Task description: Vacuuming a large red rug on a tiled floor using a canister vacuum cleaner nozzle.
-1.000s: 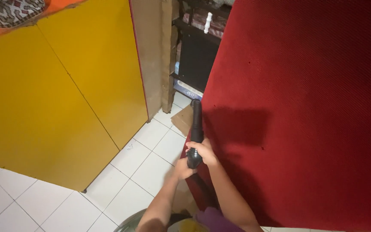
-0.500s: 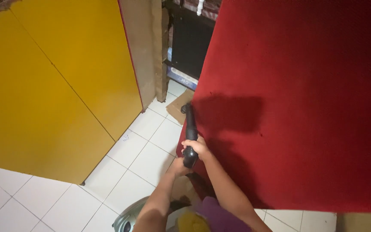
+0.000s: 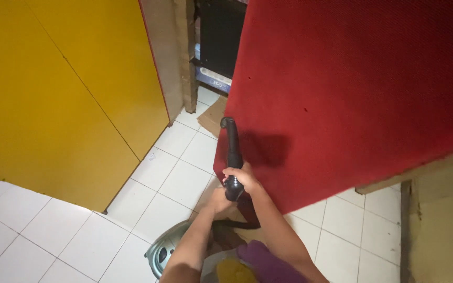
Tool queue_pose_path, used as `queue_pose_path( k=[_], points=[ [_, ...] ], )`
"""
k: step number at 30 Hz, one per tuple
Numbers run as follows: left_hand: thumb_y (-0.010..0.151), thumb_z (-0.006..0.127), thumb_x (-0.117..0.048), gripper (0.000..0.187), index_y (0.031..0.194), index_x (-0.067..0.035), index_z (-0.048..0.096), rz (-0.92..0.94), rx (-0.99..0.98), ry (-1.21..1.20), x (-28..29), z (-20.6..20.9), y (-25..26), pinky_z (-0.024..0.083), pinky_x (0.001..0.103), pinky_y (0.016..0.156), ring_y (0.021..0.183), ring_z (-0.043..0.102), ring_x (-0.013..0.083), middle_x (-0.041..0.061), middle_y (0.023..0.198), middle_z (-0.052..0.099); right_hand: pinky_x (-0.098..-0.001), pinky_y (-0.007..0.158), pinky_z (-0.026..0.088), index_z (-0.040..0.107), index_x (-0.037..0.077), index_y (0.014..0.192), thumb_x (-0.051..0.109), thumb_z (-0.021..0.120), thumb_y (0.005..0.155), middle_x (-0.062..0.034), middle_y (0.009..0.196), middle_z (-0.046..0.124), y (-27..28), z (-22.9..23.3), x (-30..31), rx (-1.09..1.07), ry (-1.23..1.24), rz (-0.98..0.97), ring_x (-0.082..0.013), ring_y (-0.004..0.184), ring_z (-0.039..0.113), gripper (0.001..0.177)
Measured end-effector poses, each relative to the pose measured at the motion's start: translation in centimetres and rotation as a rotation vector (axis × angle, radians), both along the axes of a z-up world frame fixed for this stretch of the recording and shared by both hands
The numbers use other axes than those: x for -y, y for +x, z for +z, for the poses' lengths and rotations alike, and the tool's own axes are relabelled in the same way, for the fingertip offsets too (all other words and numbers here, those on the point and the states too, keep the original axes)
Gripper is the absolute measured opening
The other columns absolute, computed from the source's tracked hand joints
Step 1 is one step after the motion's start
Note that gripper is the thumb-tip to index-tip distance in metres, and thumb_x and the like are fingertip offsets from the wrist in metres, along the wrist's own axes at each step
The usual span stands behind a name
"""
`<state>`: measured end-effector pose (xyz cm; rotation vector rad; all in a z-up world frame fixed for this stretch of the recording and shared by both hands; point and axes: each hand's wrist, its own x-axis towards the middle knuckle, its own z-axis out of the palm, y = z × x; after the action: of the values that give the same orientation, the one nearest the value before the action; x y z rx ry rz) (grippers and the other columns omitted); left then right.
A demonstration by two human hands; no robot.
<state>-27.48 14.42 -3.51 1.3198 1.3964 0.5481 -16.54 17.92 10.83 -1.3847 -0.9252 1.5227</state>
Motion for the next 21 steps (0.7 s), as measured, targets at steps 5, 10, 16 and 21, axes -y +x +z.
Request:
queue_pose_path(
  k=[5, 10, 16, 21],
  points=[
    [0.077, 0.069, -0.02, 0.019, 0.063, -0.009, 0.061, -0.119, -0.124, 0.045, 3.2, 0.6, 1.0, 0.047, 0.038, 0.061, 0.058, 0.054, 0.0216, 0.01, 0.062, 0.06, -0.043, 0.056, 0.06, 0.065, -0.005, 0.081, 0.003, 0.085, 0.063, -0.0233, 0.063, 0.068, 1.5, -1.3, 3.4, 0.057, -0.039, 0.002, -0.0338, 0.057, 0.074, 0.028],
    [0.072, 0.068, -0.02, 0.022, 0.058, -0.005, 0.059, -0.193, -0.174, 0.09, 6.4, 4.0, 2.2, 0.046, 0.038, 0.059, 0.056, 0.054, 0.0192, 0.012, 0.06, 0.058, -0.041, 0.059, 0.06, 0.063, -0.002, 0.081, 0.004, 0.085, 0.063, -0.0197, 0.06, 0.067, 2.8, 0.8, 6.4, 0.093, -0.056, 0.001, -0.0302, 0.056, 0.073, 0.029],
    [0.065, 0.082, -0.03, 0.027, 0.063, -0.013, 0.061, -0.189, -0.166, -0.02, 8.1, 4.8, 4.8, 0.048, 0.036, 0.06, 0.058, 0.057, 0.0183, 0.006, 0.063, 0.063, -0.0357, 0.059, 0.054, 0.067, 0.005, 0.077, 0.007, 0.085, 0.055, -0.0138, 0.059, 0.066, 4.9, 5.0, 10.0, 0.237, -0.107, 0.021, -0.0271, 0.054, 0.072, 0.029],
    [0.067, 0.08, -0.037, 0.04, 0.086, -0.002, 0.076, -0.25, -0.194, 0.046, 10.2, 4.0, 9.4, 0.052, 0.048, 0.085, 0.096, 0.073, 0.0351, 0.018, 0.095, 0.076, -0.0358, 0.054, 0.056, 0.063, -0.001, 0.09, -0.001, 0.08, 0.061, -0.0183, 0.062, 0.064, 9.1, 3.6, 11.8, 0.13, -0.008, 0.065, -0.0282, 0.053, 0.071, 0.034]
  ],
)
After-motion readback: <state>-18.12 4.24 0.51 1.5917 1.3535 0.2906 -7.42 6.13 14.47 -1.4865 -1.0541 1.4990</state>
